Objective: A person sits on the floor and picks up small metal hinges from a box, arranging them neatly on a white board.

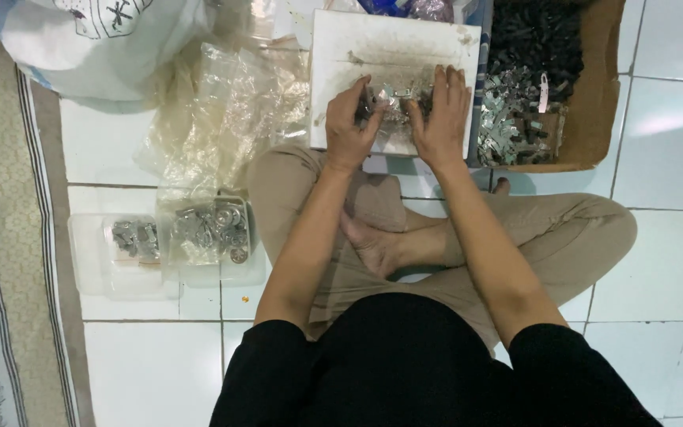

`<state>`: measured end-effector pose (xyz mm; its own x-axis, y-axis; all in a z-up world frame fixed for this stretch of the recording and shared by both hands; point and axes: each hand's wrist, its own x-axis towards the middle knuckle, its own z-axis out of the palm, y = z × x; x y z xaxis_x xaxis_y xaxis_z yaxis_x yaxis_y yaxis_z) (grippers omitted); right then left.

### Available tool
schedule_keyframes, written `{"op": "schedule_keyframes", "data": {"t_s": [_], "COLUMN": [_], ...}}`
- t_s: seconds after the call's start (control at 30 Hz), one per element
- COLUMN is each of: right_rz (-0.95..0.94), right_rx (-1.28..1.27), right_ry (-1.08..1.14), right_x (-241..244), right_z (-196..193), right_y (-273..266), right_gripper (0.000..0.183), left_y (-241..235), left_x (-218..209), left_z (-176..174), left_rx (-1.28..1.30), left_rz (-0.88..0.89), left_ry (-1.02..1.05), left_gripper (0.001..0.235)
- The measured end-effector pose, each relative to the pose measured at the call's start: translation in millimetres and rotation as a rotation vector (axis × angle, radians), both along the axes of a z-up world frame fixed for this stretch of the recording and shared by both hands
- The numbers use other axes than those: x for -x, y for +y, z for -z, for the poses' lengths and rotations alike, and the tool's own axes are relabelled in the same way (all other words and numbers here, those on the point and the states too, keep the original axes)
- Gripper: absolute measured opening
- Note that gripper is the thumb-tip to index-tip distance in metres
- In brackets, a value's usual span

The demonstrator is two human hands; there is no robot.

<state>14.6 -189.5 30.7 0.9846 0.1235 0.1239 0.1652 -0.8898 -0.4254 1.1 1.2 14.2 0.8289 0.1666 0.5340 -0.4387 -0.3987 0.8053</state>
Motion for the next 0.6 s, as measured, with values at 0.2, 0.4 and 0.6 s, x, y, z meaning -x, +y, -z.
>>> {"op": "schedule_keyframes", "data": {"t_s": [0.2, 0.4, 0.6], "right_rz": [0.228, 0.175, 0.051], "right_rx": [0.217, 0.245, 0.158], "right_ry": [0.268, 0.258, 0.197], "right_x": [44, 19, 7], "right_z": [-24, -11, -7], "right_y": [26, 44, 49], "right_gripper": [0.099, 0.082, 0.079], "left_y": [0, 0, -3], "left_x": [3, 0, -1], "left_z": [2, 15, 16], "left_rx": [-0.011, -0.025, -0.031], "left_rz": [0.027, 0.012, -0.011], "left_ry": [0.046, 0.024, -0.015], "left_gripper": [0.046, 0.046, 0.046]}}
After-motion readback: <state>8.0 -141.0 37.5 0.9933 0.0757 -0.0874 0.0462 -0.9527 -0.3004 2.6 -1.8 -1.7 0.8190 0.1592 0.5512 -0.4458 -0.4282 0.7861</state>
